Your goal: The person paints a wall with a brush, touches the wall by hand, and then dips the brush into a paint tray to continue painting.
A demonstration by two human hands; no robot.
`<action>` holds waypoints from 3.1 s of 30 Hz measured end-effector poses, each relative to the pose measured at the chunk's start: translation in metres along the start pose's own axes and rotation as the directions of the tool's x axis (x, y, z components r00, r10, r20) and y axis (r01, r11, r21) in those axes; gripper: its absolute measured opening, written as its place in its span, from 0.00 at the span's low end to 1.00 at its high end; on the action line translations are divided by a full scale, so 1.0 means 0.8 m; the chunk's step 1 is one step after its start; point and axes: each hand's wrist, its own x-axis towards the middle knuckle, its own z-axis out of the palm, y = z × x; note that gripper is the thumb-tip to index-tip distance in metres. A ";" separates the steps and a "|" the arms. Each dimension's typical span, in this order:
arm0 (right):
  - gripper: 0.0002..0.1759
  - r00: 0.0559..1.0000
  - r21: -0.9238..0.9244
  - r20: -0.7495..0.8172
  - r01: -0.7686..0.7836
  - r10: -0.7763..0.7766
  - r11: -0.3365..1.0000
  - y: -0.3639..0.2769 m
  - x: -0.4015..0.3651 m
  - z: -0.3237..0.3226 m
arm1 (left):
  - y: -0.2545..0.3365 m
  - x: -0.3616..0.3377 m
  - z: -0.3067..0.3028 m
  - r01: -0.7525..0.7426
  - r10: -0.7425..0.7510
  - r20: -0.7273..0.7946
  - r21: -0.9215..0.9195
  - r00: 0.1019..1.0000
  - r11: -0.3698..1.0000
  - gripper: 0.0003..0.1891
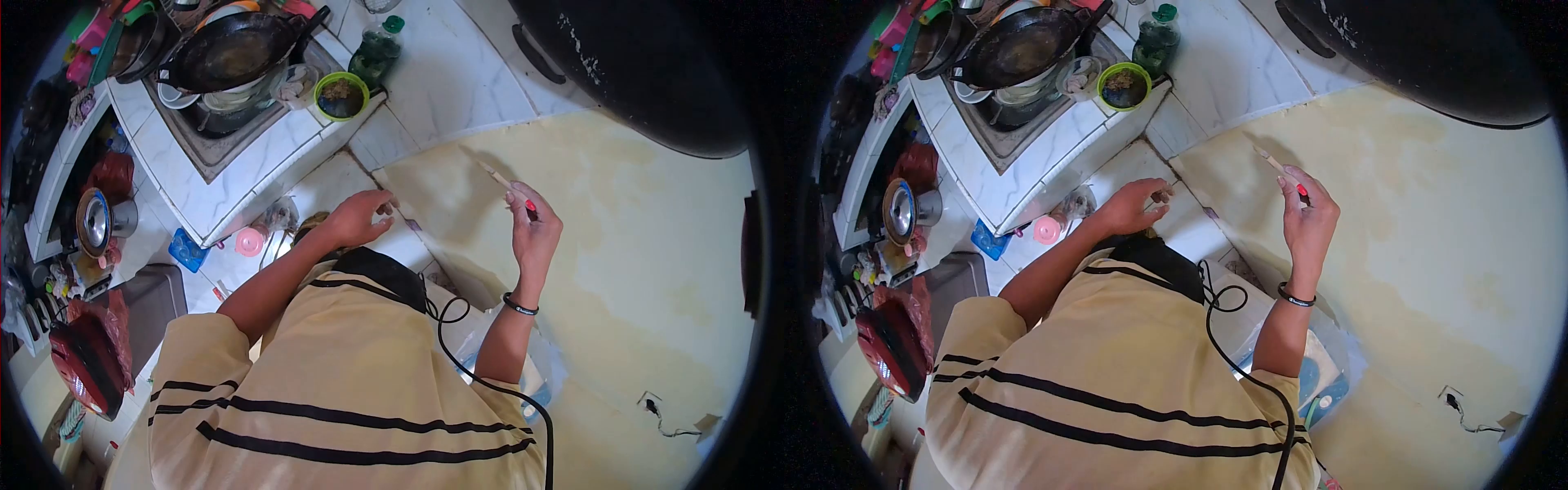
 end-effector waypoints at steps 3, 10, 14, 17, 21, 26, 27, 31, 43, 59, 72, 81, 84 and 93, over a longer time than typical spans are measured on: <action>0.10 1.000 0.000 -0.010 -0.020 0.020 1.000 0.005 -0.005 0.000 | 0.001 0.003 0.005 -0.021 0.020 -0.014 -0.042 1.000 0.999 0.14; 0.11 1.000 -0.013 0.001 -0.029 0.029 0.999 0.021 -0.012 -0.003 | 0.002 0.010 0.010 -0.045 0.046 0.016 -0.017 0.999 0.999 0.13; 0.12 0.998 0.009 0.004 -0.065 0.065 0.998 0.029 -0.018 0.007 | 0.007 0.012 0.012 -0.032 0.032 0.020 -0.027 0.999 0.999 0.13; 0.12 0.997 0.001 0.010 -0.073 0.073 0.997 0.043 -0.015 0.019 | 0.008 0.012 0.010 -0.022 0.021 0.059 0.007 0.998 1.000 0.15; 0.13 0.996 -0.024 -0.004 -0.092 0.092 0.995 0.054 -0.005 0.037 | 0.006 0.010 0.009 -0.018 0.018 0.025 0.005 1.000 1.000 0.13; 0.12 0.996 0.002 -0.044 -0.075 0.075 0.997 0.072 0.007 0.065 | 0.004 0.007 0.007 -0.009 0.008 0.017 0.033 1.000 0.999 0.10; 0.12 0.996 -0.002 -0.049 -0.075 0.075 0.997 0.074 0.010 0.070 | 0.005 0.007 0.007 -0.009 0.008 0.013 0.032 1.000 0.999 0.10; 0.13 0.995 -0.041 -0.091 -0.041 0.037 0.998 0.077 0.019 0.088 | 0.006 0.001 0.005 -0.013 0.013 -0.022 0.033 1.000 0.999 0.11; 0.13 0.993 -0.081 -0.110 -0.058 0.049 0.995 0.088 0.042 0.115 | 0.002 -0.006 0.004 -0.003 0.003 -0.070 -0.008 0.998 1.000 0.11; 0.12 0.963 -0.062 -0.268 -0.047 0.029 0.997 0.082 0.007 0.091 | 0.005 0.001 -0.005 -0.008 0.009 -0.042 0.012 0.999 1.000 0.11; 0.08 0.997 -0.083 -0.073 0.027 -0.033 0.996 0.150 0.014 0.184 | 0.010 -0.013 -0.027 0.014 -0.013 -0.015 0.075 1.000 0.997 0.12; 0.07 0.988 -0.027 -0.152 0.033 -0.037 0.999 0.175 0.016 0.212 | 0.038 -0.008 -0.032 0.054 -0.058 0.048 0.092 0.997 0.994 0.11; 0.09 0.983 0.009 -0.184 0.028 -0.026 1.000 0.171 0.022 0.205 | 0.045 -0.006 -0.029 0.067 -0.071 0.044 0.074 0.997 0.995 0.13; 0.11 0.915 0.110 -0.388 0.163 -0.109 0.980 0.107 0.013 0.132 | 0.047 -0.010 -0.012 0.099 -0.102 0.039 0.071 0.994 0.993 0.13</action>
